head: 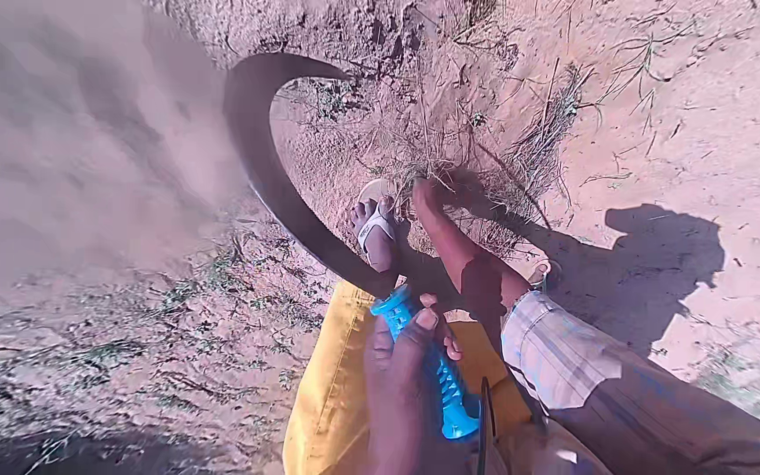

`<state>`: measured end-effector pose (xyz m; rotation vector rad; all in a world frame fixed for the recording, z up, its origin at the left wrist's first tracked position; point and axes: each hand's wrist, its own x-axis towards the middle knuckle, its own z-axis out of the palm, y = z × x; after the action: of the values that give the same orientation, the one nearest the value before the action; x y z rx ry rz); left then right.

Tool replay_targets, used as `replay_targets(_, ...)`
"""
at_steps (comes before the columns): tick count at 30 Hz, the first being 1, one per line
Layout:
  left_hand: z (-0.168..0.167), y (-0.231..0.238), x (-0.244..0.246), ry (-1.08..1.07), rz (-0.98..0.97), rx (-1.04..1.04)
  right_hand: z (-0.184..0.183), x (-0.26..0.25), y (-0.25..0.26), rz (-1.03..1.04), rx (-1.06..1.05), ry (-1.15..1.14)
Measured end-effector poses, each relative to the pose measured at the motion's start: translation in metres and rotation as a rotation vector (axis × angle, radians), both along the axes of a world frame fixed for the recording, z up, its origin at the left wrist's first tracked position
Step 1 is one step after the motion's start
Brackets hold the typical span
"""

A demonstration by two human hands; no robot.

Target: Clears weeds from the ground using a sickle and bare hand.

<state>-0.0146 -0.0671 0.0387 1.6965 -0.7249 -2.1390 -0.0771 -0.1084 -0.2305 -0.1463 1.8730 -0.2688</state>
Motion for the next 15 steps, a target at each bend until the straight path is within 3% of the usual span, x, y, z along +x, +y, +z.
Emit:
replay_targets(2,-0.004,-0.001,-0.004,-0.068,-0.026,-0.112,0.039,-0.005,-0.034,-0.283,-0.242,-0.081)
replay_targets(3,-0.007,-0.003,-0.005,-0.11,-0.033,-0.176,0.062,-0.014,-0.048,-0.306,-0.326,-0.165)
replay_targets(5,-0.016,-0.009,-0.003,-0.2,-0.047,-0.325,0.103,-0.039,-0.055,-0.163,-0.361,-0.251)
replay_targets(7,-0.028,-0.016,0.006,-0.274,-0.054,-0.471,0.136,-0.062,-0.022,-0.038,-0.403,-0.176)
replay_targets(9,-0.037,-0.025,0.02,-0.327,-0.047,-0.597,0.173,-0.08,0.049,0.015,-0.406,-0.053)
replay_targets(11,-0.039,-0.032,0.035,-0.395,-0.029,-0.693,0.213,-0.102,0.153,0.106,-0.256,-0.034)
replay_targets(15,-0.002,-0.027,0.074,-0.547,-0.006,-0.706,0.295,-0.12,0.443,0.178,0.202,0.081)
